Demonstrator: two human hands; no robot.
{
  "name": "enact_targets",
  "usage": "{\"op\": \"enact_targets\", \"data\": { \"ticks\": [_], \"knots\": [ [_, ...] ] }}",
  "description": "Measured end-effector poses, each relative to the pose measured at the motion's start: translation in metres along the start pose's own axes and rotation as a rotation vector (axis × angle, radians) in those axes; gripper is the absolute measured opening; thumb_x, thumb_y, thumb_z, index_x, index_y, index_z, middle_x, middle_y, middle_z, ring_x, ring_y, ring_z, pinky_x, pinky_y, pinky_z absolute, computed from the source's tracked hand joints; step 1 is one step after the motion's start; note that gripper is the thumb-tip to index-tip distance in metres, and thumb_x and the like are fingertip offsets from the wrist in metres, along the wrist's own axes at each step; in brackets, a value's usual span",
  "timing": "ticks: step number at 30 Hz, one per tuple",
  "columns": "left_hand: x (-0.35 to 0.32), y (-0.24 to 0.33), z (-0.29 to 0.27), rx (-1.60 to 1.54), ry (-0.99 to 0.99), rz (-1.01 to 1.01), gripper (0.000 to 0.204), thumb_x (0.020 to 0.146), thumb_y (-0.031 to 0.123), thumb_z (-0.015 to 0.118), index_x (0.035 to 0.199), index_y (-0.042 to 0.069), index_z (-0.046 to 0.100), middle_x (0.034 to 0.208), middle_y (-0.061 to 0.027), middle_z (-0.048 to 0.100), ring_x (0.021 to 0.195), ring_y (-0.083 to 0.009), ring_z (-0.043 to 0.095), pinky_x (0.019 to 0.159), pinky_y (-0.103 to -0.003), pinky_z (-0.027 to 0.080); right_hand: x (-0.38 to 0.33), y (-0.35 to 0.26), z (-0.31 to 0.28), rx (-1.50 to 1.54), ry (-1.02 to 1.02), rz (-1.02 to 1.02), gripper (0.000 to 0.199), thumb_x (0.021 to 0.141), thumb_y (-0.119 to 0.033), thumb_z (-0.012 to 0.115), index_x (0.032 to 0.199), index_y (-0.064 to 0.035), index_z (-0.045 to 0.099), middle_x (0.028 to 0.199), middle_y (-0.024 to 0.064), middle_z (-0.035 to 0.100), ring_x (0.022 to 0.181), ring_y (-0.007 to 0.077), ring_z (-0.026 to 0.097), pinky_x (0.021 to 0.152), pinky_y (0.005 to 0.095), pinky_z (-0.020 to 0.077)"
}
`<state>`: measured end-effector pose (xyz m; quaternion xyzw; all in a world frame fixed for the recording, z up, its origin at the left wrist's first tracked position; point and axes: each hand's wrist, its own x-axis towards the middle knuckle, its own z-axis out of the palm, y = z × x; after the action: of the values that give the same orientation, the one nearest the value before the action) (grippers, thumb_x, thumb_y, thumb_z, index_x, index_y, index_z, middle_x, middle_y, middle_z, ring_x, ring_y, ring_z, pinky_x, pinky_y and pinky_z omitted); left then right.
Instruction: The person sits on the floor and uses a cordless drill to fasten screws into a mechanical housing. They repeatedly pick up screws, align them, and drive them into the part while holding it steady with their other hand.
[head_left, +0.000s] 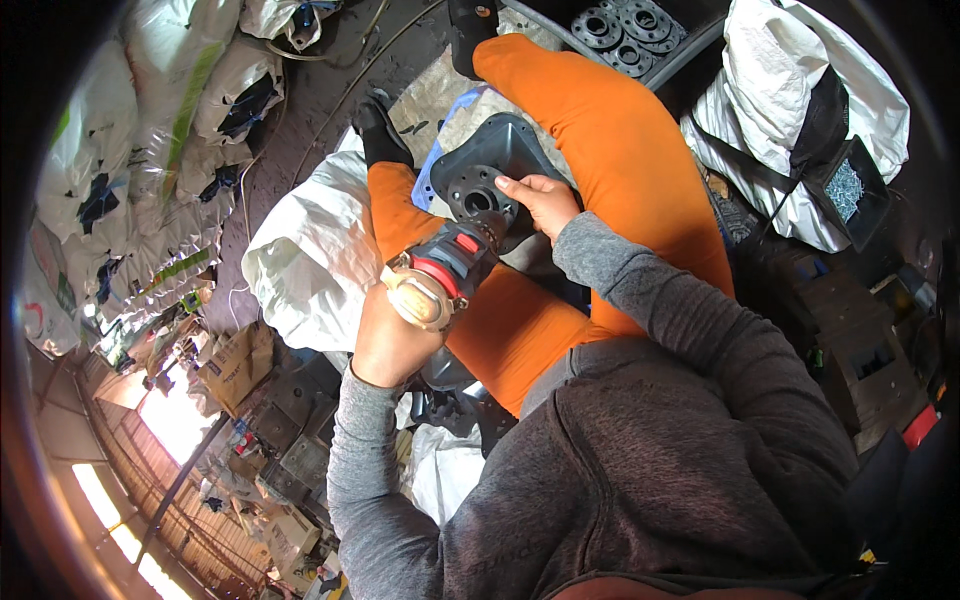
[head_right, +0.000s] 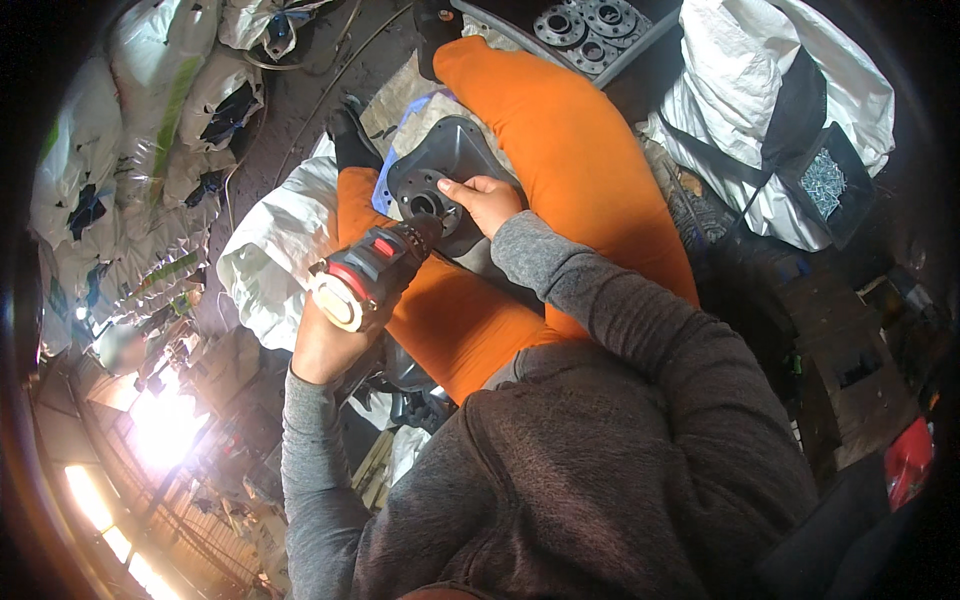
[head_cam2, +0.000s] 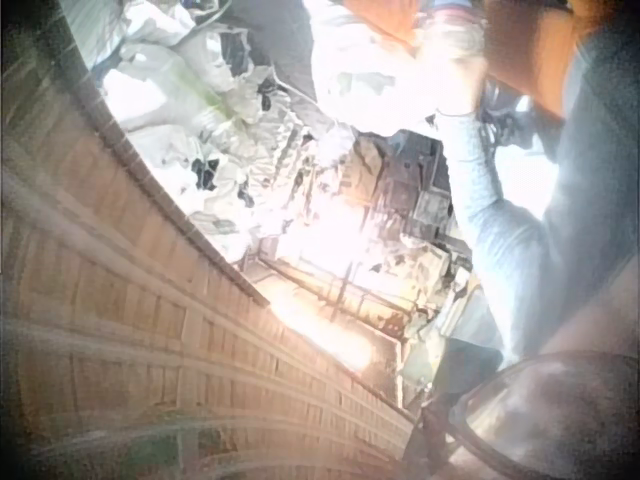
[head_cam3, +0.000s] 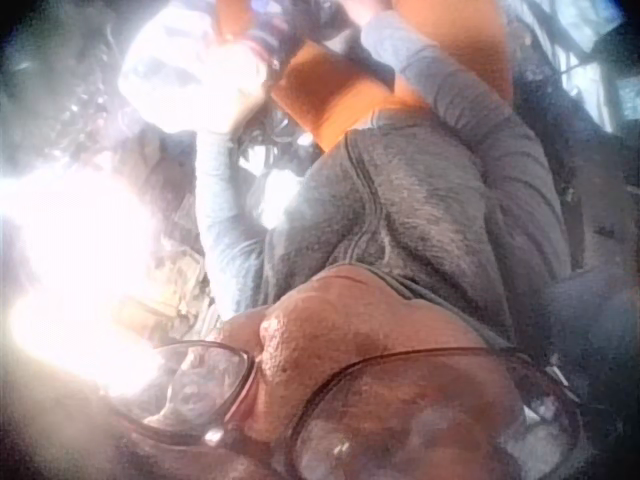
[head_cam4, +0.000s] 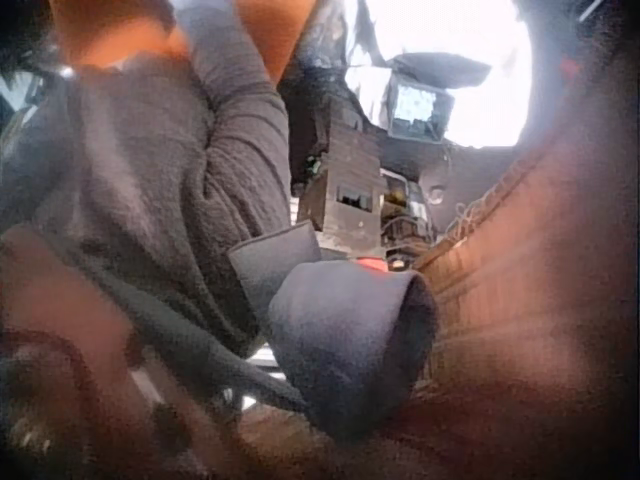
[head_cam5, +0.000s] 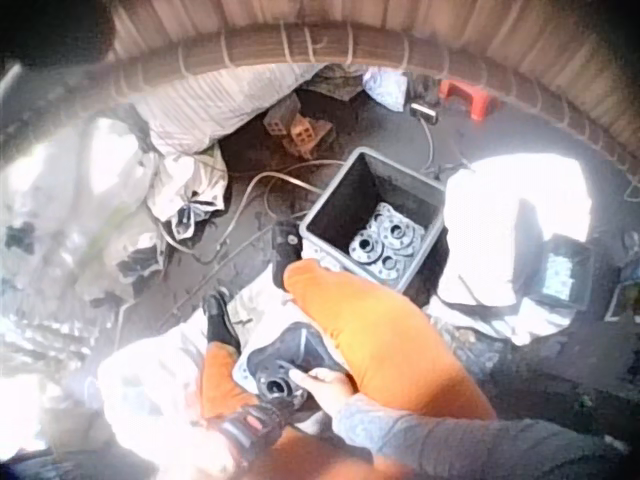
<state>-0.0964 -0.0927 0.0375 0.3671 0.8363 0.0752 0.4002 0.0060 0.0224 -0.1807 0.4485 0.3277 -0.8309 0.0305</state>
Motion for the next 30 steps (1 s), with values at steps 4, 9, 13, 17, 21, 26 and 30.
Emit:
{"op": "enact_targets", "data": {
  "ticks": [4,9,13,17,21,26,30],
  "knots": [
    [0.011,0.006,0.0,0.051,0.07,0.135,0.038,0.071,0.01,0.076,0.106,0.003,0.063,0.097,-0.0136,0.069,0.087,-0.0317,0.068,0.075,-0.037,0.055,-0.003,-0.001,0.002,0.051,0.005,0.058,0.03,0.084,-0.039,0.077,0.078,-0.011,0.067,0.071,-0.0066,0.059,0.057,0.0033,0.043,0.051,0.0222,0.0329],
    [0.015,0.006,0.003,-0.014,0.044,0.105,0.059,0.068,0.011,0.078,0.123,0.005,0.058,0.099,-0.0125,0.069,0.09,-0.0302,0.068,0.079,-0.035,0.054,0.0,0.007,-0.001,0.13,-0.019,0.065,0.029,0.083,-0.038,0.077,0.08,-0.0106,0.068,0.075,-0.0057,0.06,0.064,0.0038,0.047,0.057,0.0223,0.0363],
    [0.017,0.002,0.008,-0.025,0.049,0.087,0.053,0.068,0.01,0.078,0.118,0.005,0.06,0.098,-0.0116,0.07,0.088,-0.0298,0.069,0.077,-0.035,0.055,-0.005,-0.004,-0.003,0.088,-0.025,0.091,0.03,0.083,-0.039,0.077,0.08,-0.0105,0.068,0.073,-0.0054,0.06,0.061,0.0037,0.047,0.054,0.022,0.0356],
    [0.014,-0.007,0.011,-0.007,0.027,0.079,0.035,0.071,0.009,0.077,0.102,0.003,0.065,0.093,-0.0124,0.07,0.084,-0.0297,0.069,0.073,-0.037,0.055,-0.002,0.001,-0.002,0.052,-0.024,0.096,0.033,0.082,-0.041,0.077,0.08,-0.0103,0.068,0.067,-0.0062,0.057,0.053,0.0041,0.042,0.047,0.023,0.0316],
    [-0.005,-0.001,0.028,-0.057,0.105,-0.054,0.027,0.077,0.007,0.075,0.102,0.001,0.065,0.092,-0.009,0.068,0.08,-0.0215,0.066,0.072,-0.033,0.052,0.014,0.002,-0.009,-0.114,-0.037,0.059,0.034,0.081,-0.039,0.079,0.081,-0.0059,0.07,0.076,-0.0002,0.066,0.067,0.0098,0.056,0.066,0.0244,0.0459],
    [-0.045,0.013,0.027,-0.348,0.2,-0.147,0.024,0.08,0.007,0.073,0.104,0.002,0.069,0.093,-0.0072,0.073,0.083,-0.0192,0.07,0.075,-0.033,0.054,-0.004,-0.002,-0.017,0.003,-0.051,-0.033,0.043,0.089,-0.043,0.068,0.117,-0.0117,0.064,0.094,0.0002,0.062,0.072,0.0094,0.052,0.062,0.0262,0.0447],
    [-0.072,0.026,0.038,-0.468,0.273,-0.135,0.025,0.079,0.006,0.074,0.103,0.003,0.069,0.094,-0.0082,0.071,0.085,-0.0208,0.069,0.076,-0.033,0.053,-0.037,-0.02,-0.04,0.583,-0.362,0.146,0.045,0.101,-0.032,0.049,0.138,-0.008,0.047,0.123,0.0096,0.061,0.105,0.0218,0.063,0.088,0.0366,0.0524]
  ]
}}
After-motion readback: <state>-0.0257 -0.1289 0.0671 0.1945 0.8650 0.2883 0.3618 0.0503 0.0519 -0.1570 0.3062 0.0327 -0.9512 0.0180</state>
